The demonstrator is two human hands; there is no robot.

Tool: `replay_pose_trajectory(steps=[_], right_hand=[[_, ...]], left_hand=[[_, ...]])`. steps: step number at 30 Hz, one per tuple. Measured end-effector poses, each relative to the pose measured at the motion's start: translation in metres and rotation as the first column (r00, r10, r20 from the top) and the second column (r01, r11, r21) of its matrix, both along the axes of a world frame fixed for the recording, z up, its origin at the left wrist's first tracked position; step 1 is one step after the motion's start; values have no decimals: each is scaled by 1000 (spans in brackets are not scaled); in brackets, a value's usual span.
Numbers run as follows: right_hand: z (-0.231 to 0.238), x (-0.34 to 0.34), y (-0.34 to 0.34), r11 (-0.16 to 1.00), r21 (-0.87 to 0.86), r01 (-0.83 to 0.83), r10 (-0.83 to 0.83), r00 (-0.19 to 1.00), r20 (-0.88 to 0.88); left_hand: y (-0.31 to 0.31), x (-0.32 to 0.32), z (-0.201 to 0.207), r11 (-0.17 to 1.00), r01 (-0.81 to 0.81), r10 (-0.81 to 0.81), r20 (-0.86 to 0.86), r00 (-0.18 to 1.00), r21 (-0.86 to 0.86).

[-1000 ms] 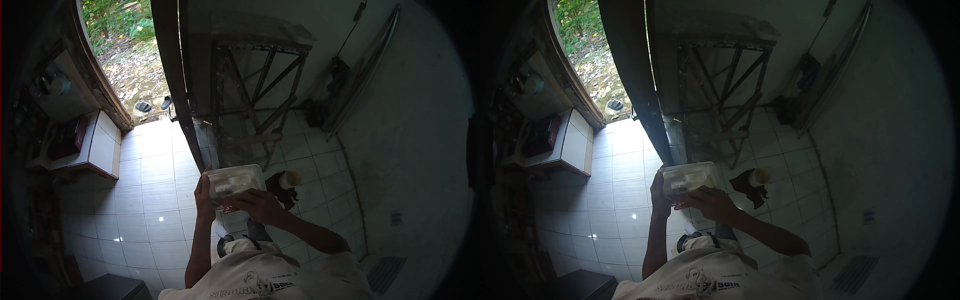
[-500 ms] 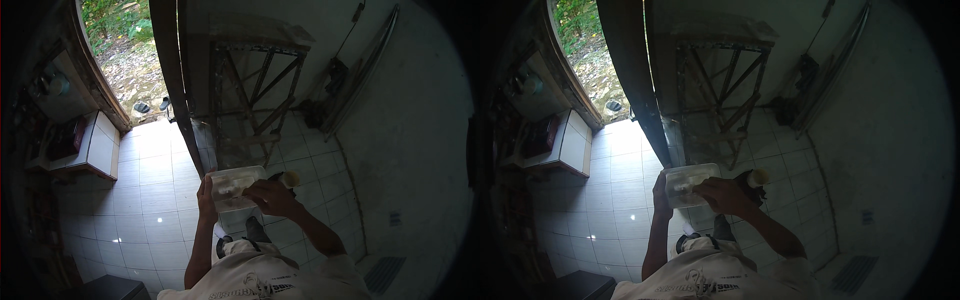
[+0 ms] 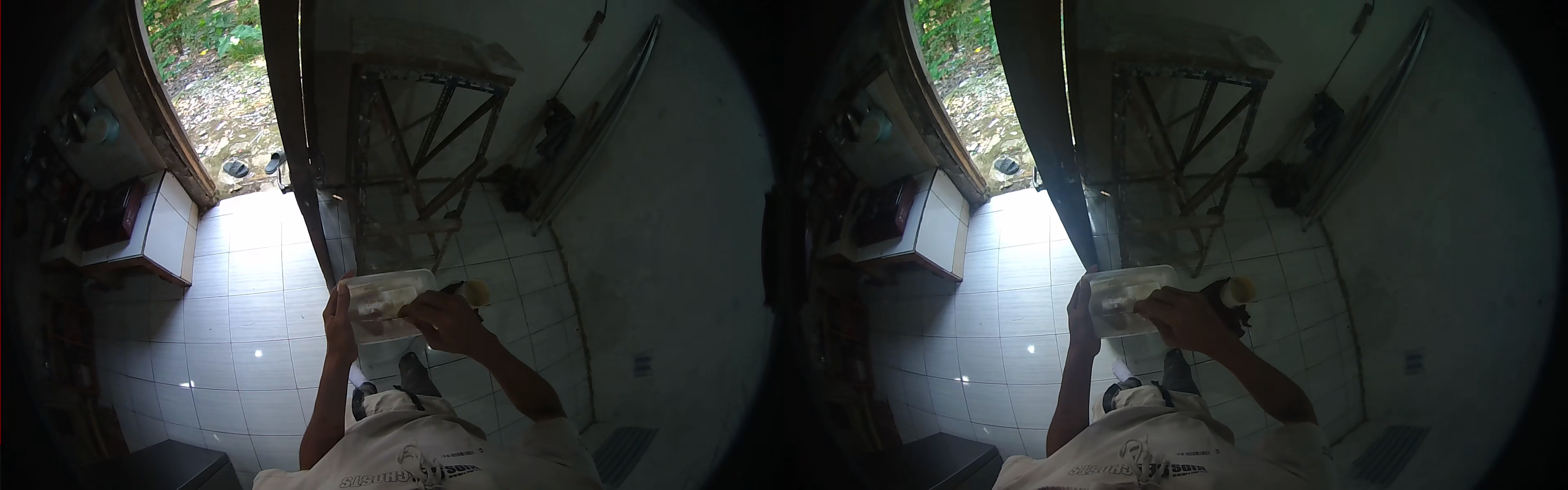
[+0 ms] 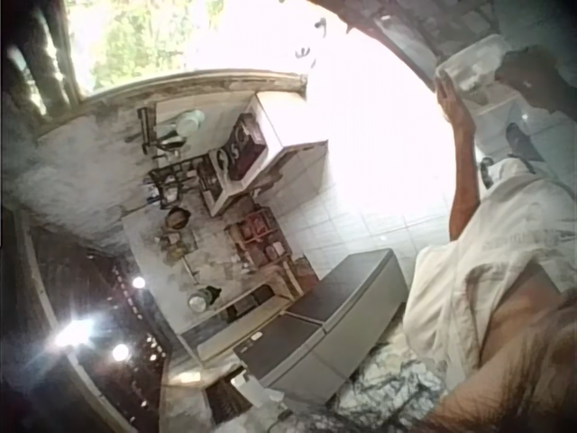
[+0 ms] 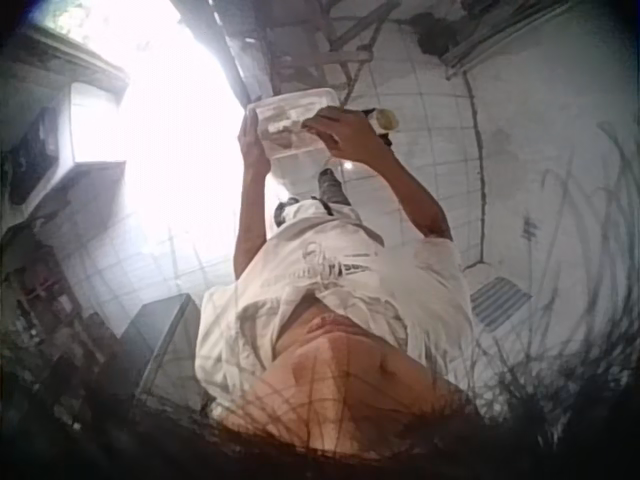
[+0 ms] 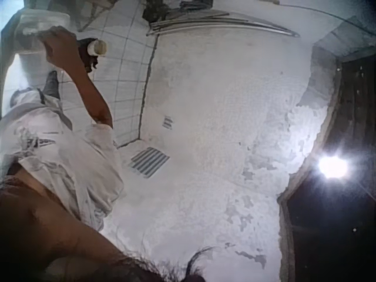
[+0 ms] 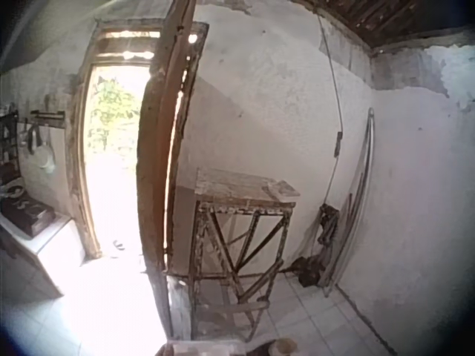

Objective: Mixes wall putty or plaster in a small plastic container using a putty knife.

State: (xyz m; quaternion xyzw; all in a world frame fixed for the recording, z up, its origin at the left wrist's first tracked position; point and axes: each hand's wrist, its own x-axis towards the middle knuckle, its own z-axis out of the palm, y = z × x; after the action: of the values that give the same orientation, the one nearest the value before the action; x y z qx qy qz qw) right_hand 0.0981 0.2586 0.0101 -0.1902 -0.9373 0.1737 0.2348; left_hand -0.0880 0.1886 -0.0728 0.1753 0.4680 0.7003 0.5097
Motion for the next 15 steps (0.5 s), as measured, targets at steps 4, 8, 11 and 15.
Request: replay_pose_trajectory(steps=[4, 8, 11, 15], right_hand=[[-2, 1, -3, 998, 30, -54, 51, 996, 70], [7, 2, -6, 997, 51, -49, 43, 992, 121], [5, 3, -4, 998, 30, -47, 43, 991, 127], [12, 4, -3, 999, 4, 52, -52, 996, 74]], left_hand=[[1, 0, -3, 1000, 6, -7, -75, 997, -13], [2, 1, -2, 1000, -23, 23, -4, 1000, -20], [0, 2, -1, 999, -41, 41, -19, 999, -22], [4, 4, -1, 999, -42, 42, -48, 998, 5]])
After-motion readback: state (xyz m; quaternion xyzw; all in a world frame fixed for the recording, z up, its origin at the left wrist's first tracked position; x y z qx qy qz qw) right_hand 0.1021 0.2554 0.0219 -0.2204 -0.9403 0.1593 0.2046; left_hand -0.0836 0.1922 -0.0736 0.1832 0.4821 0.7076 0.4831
